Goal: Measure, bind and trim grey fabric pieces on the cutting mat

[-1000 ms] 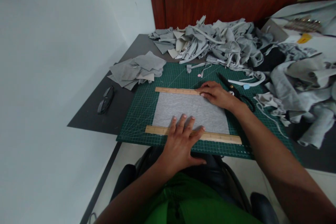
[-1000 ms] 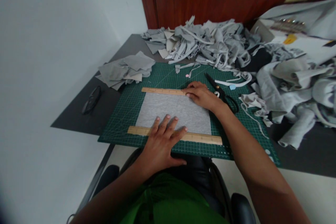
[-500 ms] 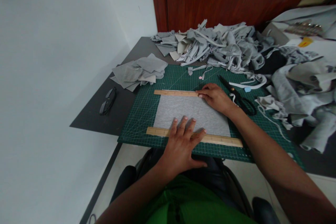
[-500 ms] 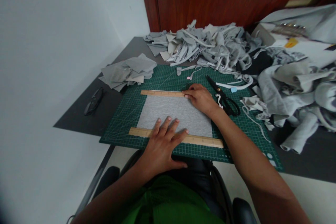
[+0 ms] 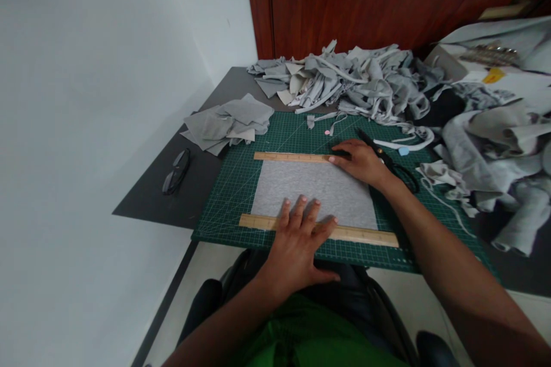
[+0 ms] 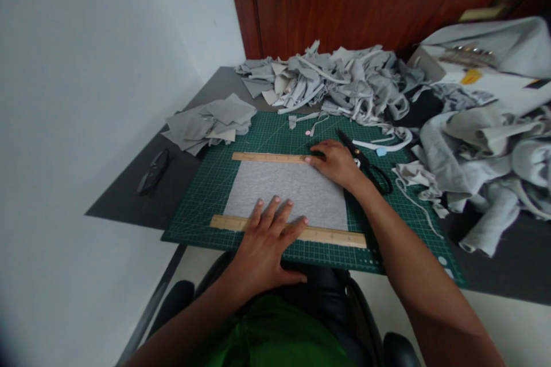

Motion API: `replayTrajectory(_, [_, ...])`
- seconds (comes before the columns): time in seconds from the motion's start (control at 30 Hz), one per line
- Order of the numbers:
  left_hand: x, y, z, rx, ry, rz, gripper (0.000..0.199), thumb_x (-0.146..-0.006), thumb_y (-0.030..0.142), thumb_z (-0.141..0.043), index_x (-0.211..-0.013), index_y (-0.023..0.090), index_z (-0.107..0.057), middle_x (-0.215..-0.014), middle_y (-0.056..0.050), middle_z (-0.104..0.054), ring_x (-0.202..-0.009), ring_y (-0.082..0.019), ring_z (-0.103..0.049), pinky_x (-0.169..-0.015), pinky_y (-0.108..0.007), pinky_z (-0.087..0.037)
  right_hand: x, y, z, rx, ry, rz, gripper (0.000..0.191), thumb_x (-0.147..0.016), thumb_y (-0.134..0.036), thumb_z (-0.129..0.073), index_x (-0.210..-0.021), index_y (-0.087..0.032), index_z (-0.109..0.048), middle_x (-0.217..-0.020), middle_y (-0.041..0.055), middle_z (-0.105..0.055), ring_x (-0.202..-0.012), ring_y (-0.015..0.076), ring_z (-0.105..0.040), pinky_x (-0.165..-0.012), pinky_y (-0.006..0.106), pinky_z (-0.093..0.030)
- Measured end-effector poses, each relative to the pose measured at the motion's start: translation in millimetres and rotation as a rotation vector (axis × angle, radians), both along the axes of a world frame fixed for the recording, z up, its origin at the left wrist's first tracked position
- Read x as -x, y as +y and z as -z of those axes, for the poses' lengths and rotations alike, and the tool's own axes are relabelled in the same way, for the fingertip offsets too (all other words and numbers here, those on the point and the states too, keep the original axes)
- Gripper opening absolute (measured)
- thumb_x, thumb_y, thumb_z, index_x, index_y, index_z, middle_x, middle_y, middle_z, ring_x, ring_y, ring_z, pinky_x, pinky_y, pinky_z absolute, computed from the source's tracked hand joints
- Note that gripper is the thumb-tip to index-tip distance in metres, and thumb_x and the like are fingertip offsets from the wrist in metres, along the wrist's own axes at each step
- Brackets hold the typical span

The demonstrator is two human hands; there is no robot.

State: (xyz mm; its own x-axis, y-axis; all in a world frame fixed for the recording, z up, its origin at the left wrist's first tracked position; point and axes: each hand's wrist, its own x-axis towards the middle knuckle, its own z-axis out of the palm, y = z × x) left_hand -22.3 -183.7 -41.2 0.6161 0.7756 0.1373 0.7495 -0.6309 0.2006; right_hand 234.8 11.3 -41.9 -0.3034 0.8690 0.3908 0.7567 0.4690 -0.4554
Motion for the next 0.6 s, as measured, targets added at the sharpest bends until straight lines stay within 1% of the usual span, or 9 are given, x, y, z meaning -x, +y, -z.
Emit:
replayTrajectory(0.07, [0, 0, 0.1, 0.007, -0.007, 0.0, 0.113, -0.069, 0.091, -0.067, -0.162, 0.035, -0.035, -0.172, -0.012, -0.026, -0.16, -0.043, -0.014, -0.128, -0.066, 0.0, -8, 6, -2.5, 0.003, 0.113, 0.022, 0.036, -0.095, -0.046, -0.059, -0.108, -0.018, -0.079, -0.105, 0.0131, -0.078, -0.096, 0.0278, -0.07, -0.089, 0.043, -0.054])
replayTrajectory(0.13, [1, 1, 0.0, 0.012, -0.02, 0.005, 0.112, -0.07, 0.091, -0.066, -0.162, 0.035, -0.035, -0.173, -0.011, -0.025, -0.16, -0.043, -0.013, -0.128, -0.066, 0.0, -19, 13, -5.2, -0.001, 0.253, 0.092, 0.034, -0.094, -0.043, -0.057, -0.102, -0.019, -0.078, -0.095, 0.0107, -0.078, -0.084, 0.0249, -0.07, -0.081, 0.04, -0.054])
replayTrajectory(0.23, [2, 1, -0.2, 0.014, -0.041, 0.01, 0.111, -0.071, 0.09, -0.066, -0.162, 0.035, -0.035, -0.173, -0.011, -0.024, -0.16, -0.043, -0.014, -0.128, -0.066, -0.001, -31, 22, -9.0, 0.007, 0.471, 0.174, 0.029, -0.087, -0.044, -0.063, -0.097, -0.02, -0.077, -0.083, 0.006, -0.075, -0.072, 0.0214, -0.065, -0.069, 0.036, -0.052])
replayTrajectory(0.33, [3, 2, -0.3, 0.02, -0.048, 0.01, 0.111, -0.071, 0.09, -0.066, -0.162, 0.035, -0.035, -0.174, -0.01, -0.023, -0.16, -0.043, -0.015, -0.129, -0.066, -0.001, -31, 21, -13.1, 0.013, 0.594, 0.174, 0.026, -0.08, -0.044, -0.07, -0.092, -0.021, -0.075, -0.079, 0.0034, -0.072, -0.07, 0.0193, -0.062, -0.068, 0.034, -0.05])
replayTrajectory(0.4, [3, 2, -0.5, 0.028, -0.044, 0.01, 0.112, -0.071, 0.09, -0.066, -0.162, 0.036, -0.035, -0.174, -0.01, -0.023, -0.16, -0.043, -0.015, -0.129, -0.066, -0.002, -20, 13, -17.1, 0.031, 0.569, 0.096, 0.025, -0.08, -0.044, -0.072, -0.089, -0.021, -0.075, -0.08, 0.0036, -0.07, -0.071, 0.0188, -0.062, -0.07, 0.034, -0.05])
replayTrajectory(0.47, [3, 2, -0.8, 0.035, -0.041, 0.011, 0.111, -0.071, 0.09, -0.066, -0.163, 0.036, -0.035, -0.174, -0.01, -0.023, -0.16, -0.043, -0.015, -0.128, -0.067, -0.002, -6, 2, -22.0, 0.082, 0.464, -0.042, 0.026, -0.082, -0.045, -0.074, -0.087, -0.02, -0.076, -0.08, 0.0037, -0.069, -0.073, 0.0181, -0.061, -0.07, 0.032, -0.048])
replayTrajectory(0.53, [3, 2, -1.2, 0.04, -0.04, 0.01, 0.111, -0.072, 0.09, -0.066, -0.163, 0.036, -0.035, -0.173, -0.01, -0.025, -0.16, -0.043, -0.015, -0.128, -0.067, -0.002, 9, -11, -26.5, 0.208, 0.347, -0.198, 0.027, -0.084, -0.046, -0.075, -0.087, -0.019, -0.077, -0.078, 0.002, -0.066, -0.071, 0.016, -0.058, -0.066, 0.029, -0.044])
replayTrajectory(0.6, [3, 2, -1.6, 0.041, -0.043, 0.01, 0.109, -0.072, 0.089, -0.066, -0.163, 0.035, -0.035, -0.173, -0.01, -0.026, -0.16, -0.043, -0.015, -0.128, -0.067, -0.002, 20, -21, -29.6, 0.371, 0.288, -0.311, 0.03, -0.084, -0.048, -0.076, -0.085, -0.018, -0.075, -0.072, -0.0011, -0.061, -0.065, 0.0133, -0.053, -0.06, 0.026, -0.04])
